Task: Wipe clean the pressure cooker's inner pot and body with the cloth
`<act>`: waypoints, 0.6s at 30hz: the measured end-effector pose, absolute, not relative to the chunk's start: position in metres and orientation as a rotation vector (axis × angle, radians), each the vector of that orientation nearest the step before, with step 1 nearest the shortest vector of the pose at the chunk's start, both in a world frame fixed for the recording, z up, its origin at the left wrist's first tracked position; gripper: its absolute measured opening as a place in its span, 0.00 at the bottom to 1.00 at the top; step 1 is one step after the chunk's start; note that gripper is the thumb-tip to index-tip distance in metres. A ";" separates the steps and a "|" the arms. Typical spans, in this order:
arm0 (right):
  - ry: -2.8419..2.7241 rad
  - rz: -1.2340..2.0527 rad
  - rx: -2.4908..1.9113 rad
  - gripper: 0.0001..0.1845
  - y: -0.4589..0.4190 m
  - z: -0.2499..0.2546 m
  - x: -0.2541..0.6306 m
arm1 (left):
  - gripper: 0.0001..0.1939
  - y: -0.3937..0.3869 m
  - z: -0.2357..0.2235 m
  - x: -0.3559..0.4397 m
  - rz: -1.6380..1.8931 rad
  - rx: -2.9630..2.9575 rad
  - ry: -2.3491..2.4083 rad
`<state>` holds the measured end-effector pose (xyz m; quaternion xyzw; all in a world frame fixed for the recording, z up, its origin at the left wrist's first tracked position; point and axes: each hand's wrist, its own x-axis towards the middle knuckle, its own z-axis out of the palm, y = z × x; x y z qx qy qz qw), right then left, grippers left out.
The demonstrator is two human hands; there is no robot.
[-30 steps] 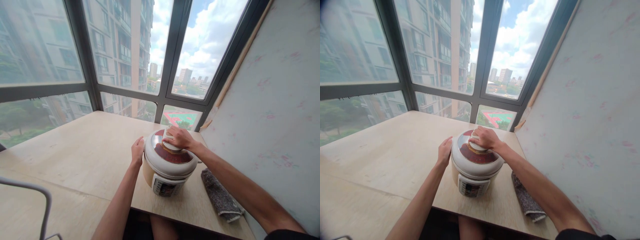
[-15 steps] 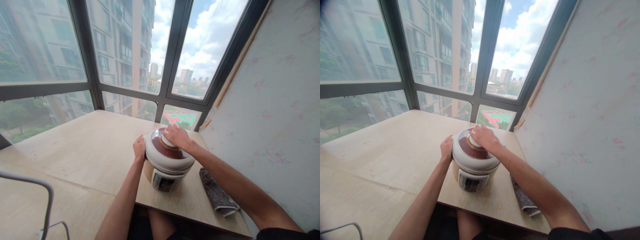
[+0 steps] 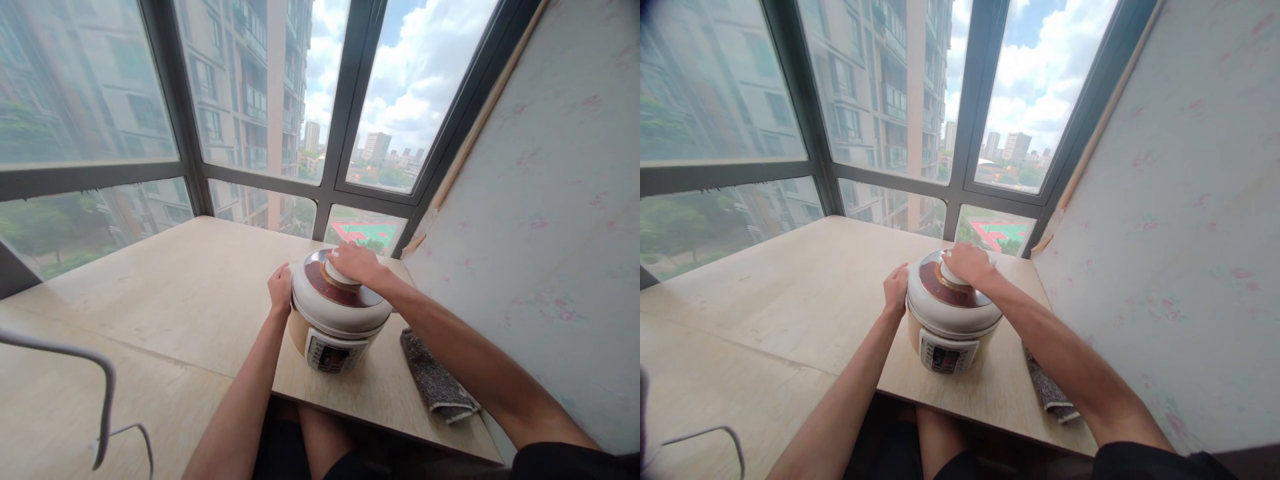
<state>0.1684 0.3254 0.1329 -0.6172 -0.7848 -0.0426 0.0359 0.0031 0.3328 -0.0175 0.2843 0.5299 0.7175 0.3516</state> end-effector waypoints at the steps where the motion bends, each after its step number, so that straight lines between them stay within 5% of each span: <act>1: -2.402 -0.120 -1.883 0.32 0.328 0.137 0.171 | 0.21 0.333 -0.018 0.003 1.860 0.740 1.368; 18: -1.994 0.265 -1.759 0.34 0.398 0.197 0.302 | 0.24 0.334 -0.022 0.002 1.918 0.775 1.365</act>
